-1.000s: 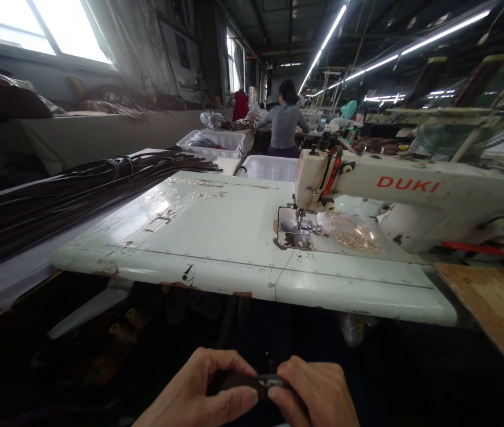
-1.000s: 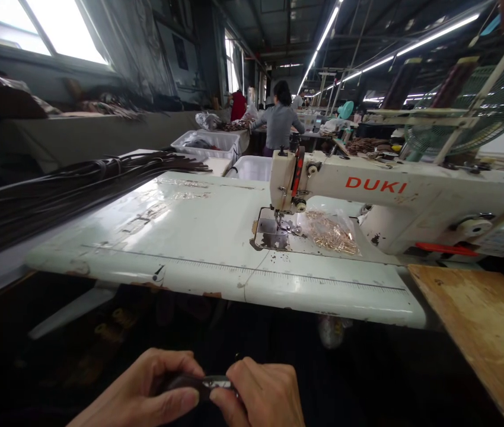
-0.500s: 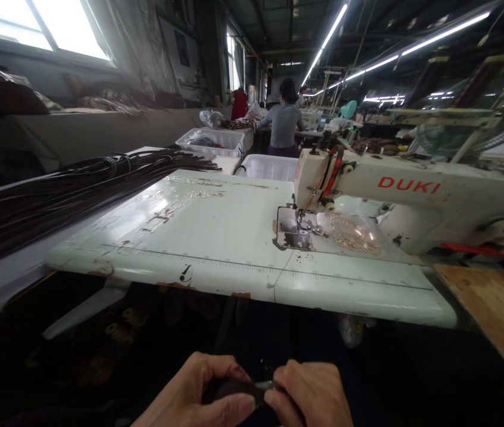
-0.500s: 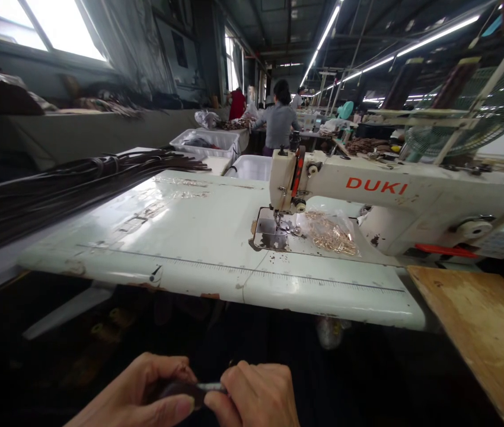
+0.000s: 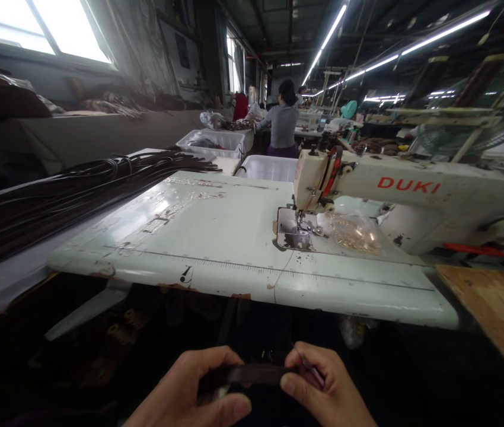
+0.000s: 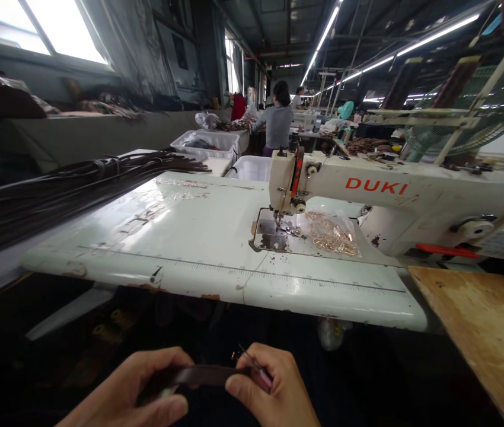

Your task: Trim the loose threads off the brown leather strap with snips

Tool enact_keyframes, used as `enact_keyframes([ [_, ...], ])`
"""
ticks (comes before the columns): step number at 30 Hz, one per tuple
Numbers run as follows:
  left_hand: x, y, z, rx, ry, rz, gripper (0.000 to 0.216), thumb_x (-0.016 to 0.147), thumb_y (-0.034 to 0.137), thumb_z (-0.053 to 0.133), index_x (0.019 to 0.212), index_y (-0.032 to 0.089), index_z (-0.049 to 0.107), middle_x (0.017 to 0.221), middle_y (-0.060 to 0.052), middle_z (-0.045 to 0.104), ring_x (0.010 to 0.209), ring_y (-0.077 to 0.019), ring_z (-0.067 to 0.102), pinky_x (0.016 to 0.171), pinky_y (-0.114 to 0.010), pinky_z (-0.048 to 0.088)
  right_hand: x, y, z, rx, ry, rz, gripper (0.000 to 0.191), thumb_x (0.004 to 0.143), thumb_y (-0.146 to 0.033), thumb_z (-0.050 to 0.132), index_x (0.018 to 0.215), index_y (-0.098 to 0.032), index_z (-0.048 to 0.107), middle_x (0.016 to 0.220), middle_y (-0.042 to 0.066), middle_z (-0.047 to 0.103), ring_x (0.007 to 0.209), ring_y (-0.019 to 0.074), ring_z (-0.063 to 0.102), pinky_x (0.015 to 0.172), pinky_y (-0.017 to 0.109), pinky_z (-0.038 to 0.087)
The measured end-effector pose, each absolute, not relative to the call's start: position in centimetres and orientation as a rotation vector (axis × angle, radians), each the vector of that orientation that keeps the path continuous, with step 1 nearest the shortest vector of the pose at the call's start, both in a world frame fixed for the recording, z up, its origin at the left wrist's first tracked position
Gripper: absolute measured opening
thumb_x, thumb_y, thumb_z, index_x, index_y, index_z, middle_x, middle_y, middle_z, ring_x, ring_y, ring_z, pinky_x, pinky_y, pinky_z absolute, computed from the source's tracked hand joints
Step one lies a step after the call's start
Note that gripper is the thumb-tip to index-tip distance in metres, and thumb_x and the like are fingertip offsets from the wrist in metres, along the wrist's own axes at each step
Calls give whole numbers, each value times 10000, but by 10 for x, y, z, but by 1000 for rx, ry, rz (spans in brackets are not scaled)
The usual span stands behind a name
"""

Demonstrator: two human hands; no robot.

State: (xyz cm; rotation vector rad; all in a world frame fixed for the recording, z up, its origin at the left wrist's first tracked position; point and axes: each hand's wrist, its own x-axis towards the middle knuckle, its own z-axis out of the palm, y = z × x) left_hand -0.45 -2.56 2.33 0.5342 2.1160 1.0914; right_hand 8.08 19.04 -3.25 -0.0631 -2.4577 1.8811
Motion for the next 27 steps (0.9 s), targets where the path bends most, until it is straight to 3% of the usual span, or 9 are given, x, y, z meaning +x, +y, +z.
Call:
enact_keyframes([
  [5,-21,-45,18,664,2275,1082,440,858,637,500,880,226,656,794,-1,609,757,-174,539,654,-228,397,87,214,-29,-10,-2550,1800,256,814,-410,697,709,-177,671,597,-37,494,540,94,426,504,201,315],
  [10,-13,-36,14,777,2274,1091,381,845,598,545,841,239,670,737,16,578,669,-146,511,615,-223,374,82,194,-26,20,-2582,1742,133,812,-351,707,848,-233,754,692,-8,650,599,128,568,529,203,384],
  [14,-5,-25,12,795,2291,1067,256,820,486,628,858,239,688,771,16,601,693,-146,536,623,-221,372,74,174,-24,194,-2478,1592,154,855,-335,661,884,-210,748,684,3,663,555,118,588,500,200,392],
  [18,-5,-25,10,813,2280,1098,260,825,474,621,837,223,684,748,17,582,669,-139,517,599,-224,358,75,175,-19,537,-2463,1154,320,982,-361,450,975,-161,699,659,12,636,521,120,591,452,233,369],
  [22,-5,-25,12,775,2269,1072,251,816,461,629,841,218,684,760,18,593,688,-143,528,605,-226,357,79,179,-18,609,-2534,805,430,1050,-392,292,1005,-152,646,663,-12,633,483,111,595,424,273,335],
  [27,-4,-22,11,755,2264,1087,285,805,485,633,812,203,674,736,17,579,661,-139,508,588,-226,347,79,170,-31,579,-2563,666,334,1026,-301,336,879,-175,609,640,-21,592,463,119,563,435,286,325],
])
